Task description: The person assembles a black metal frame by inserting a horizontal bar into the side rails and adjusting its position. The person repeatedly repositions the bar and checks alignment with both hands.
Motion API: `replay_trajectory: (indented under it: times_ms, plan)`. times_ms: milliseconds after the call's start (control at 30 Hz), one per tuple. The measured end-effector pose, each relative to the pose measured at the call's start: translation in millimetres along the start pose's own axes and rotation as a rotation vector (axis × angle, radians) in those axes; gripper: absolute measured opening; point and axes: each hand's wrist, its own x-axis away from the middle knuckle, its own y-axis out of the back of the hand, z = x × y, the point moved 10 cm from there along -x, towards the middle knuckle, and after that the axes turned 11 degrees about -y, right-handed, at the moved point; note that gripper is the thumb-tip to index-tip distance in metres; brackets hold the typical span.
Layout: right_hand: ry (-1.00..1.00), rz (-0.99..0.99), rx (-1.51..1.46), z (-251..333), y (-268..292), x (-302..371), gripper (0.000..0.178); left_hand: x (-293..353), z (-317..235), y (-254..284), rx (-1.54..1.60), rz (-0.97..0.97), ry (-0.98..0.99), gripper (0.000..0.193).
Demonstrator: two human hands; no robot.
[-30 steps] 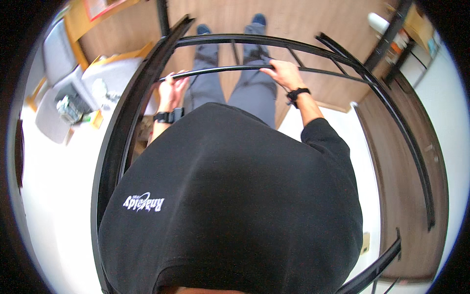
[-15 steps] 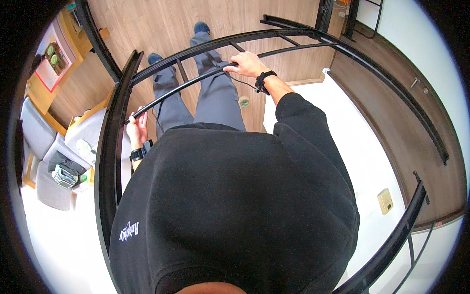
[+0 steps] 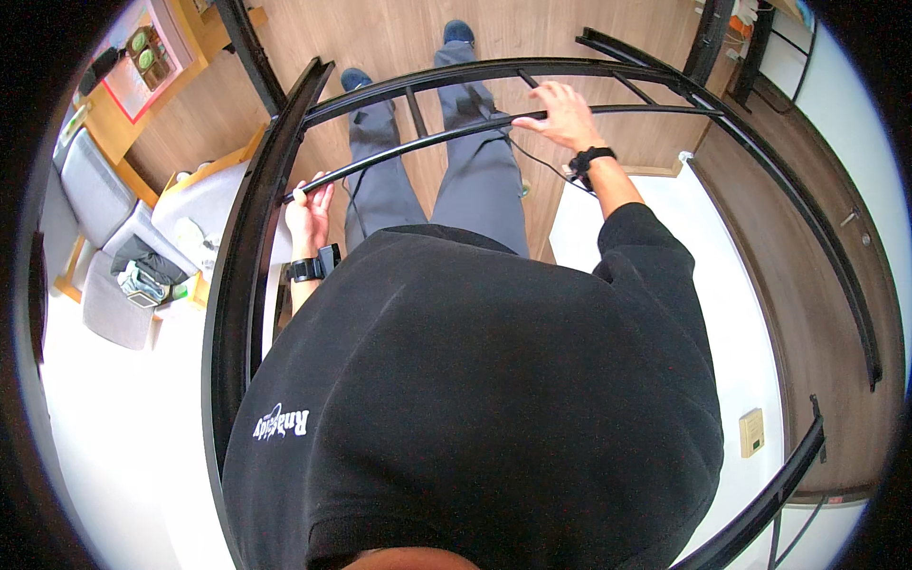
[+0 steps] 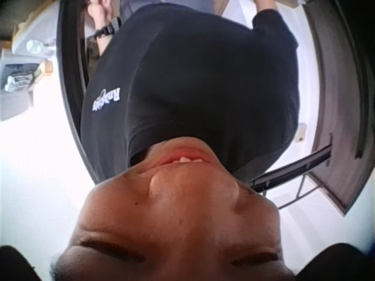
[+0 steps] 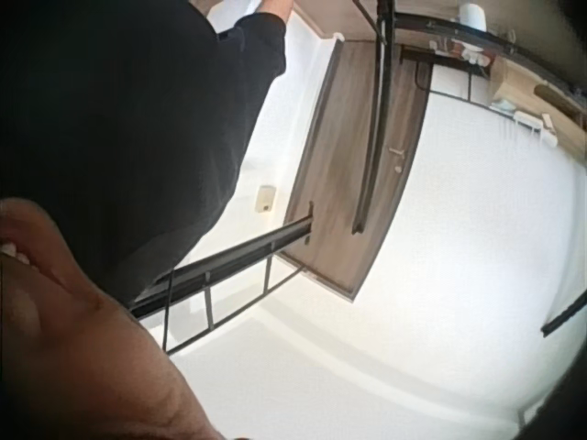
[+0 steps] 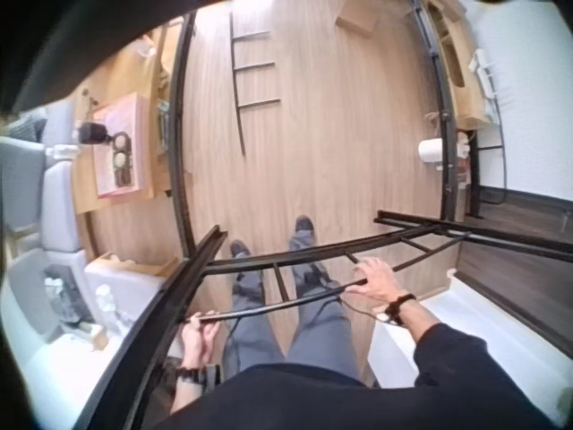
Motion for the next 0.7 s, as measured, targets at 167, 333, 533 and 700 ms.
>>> replay_trajectory:
  times_ms: [167, 333, 533, 700]
  plan:
    - [-0.335, 0.423, 0.063, -55.2, -14.5, 3.1, 0.081, 1.1, 0.5, -1.7, 0.008, 0.025, 0.002, 0.031]
    - [-0.202, 0.414, -0.066, -55.9, -7.0, 6.2, 0.067, -3.2, 1.8, 1.1, -0.004, 0.034, -0.012, 0.033]
    - [-0.175, 0.366, -0.017, -59.4, -21.4, 19.7, 0.061, -8.1, 5.3, 1.8, -0.052, 0.075, -0.006, 0.037]
    - [-0.222, 0.32, -0.022, -63.5, -23.3, 24.2, 0.054, -1.0, 4.9, -5.0, -0.015, 0.059, 0.015, 0.038]
